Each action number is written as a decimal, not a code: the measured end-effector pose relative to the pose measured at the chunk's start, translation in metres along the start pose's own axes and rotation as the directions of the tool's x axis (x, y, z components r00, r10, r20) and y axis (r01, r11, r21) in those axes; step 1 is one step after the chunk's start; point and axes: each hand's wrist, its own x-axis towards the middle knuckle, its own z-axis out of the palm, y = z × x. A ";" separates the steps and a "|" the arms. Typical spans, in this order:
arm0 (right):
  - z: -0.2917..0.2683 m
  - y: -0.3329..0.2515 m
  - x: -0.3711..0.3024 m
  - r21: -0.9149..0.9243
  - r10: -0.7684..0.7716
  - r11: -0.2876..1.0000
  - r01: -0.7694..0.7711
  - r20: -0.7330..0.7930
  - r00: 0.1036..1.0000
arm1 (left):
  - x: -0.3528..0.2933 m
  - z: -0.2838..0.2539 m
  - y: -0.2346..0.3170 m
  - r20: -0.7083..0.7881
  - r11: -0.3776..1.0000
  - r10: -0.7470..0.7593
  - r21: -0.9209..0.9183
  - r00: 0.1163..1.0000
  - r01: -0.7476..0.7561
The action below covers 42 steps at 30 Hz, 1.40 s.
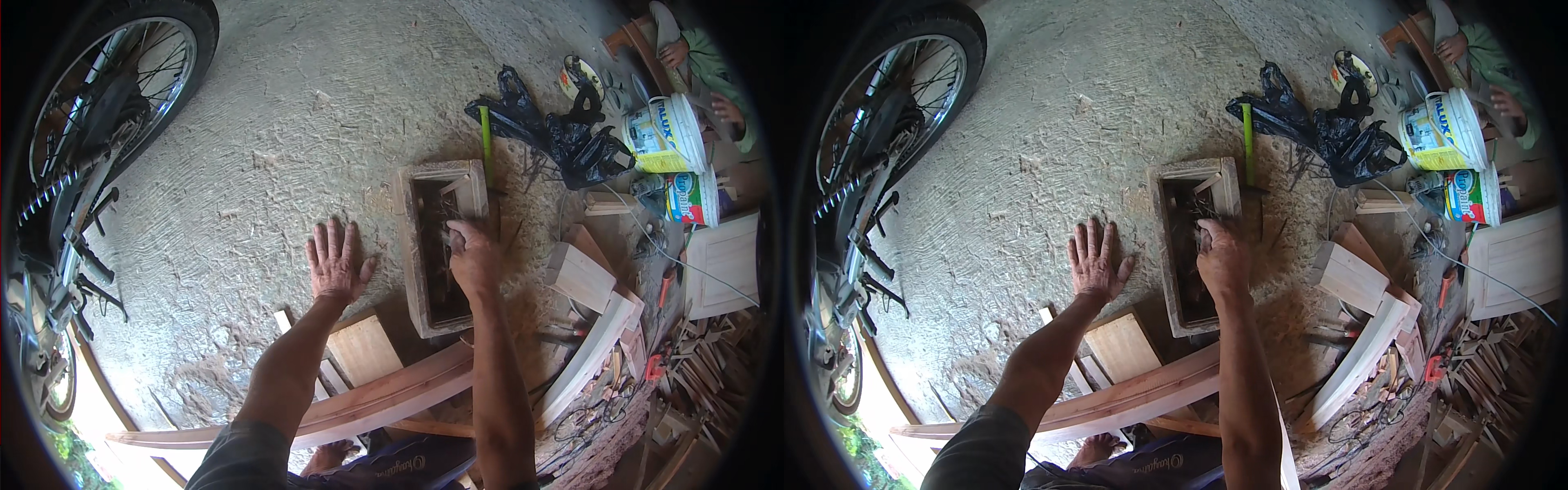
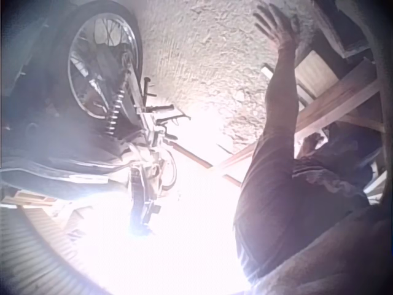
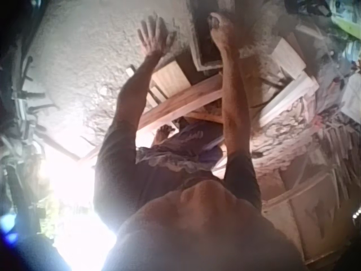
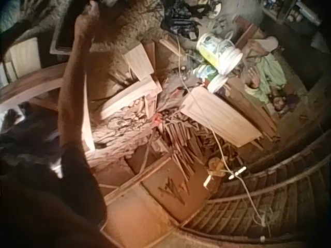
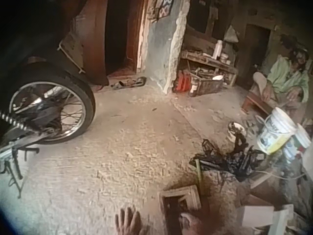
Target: The person assembles a wooden frame by picking nails from a box and hammering them into the joints. They mark wood with a pencil, check alignment with a square ruler, and use a handsaw to cut a wooden piece.
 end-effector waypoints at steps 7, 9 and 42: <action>-0.015 -0.009 -0.006 -0.007 0.003 1.000 -0.003 0.024 1.000 | 0.000 0.001 0.000 0.006 1.000 -0.003 0.002 1.000 0.003; -0.012 -0.008 -0.020 0.032 0.022 0.999 -0.024 0.052 0.998 | 0.000 -0.001 0.001 0.009 1.000 0.000 0.003 1.000 0.000; -0.029 0.003 -0.118 -0.103 0.003 0.995 -0.008 -0.051 0.999 | 0.000 0.000 0.002 -0.014 1.000 0.006 0.028 1.000 -0.006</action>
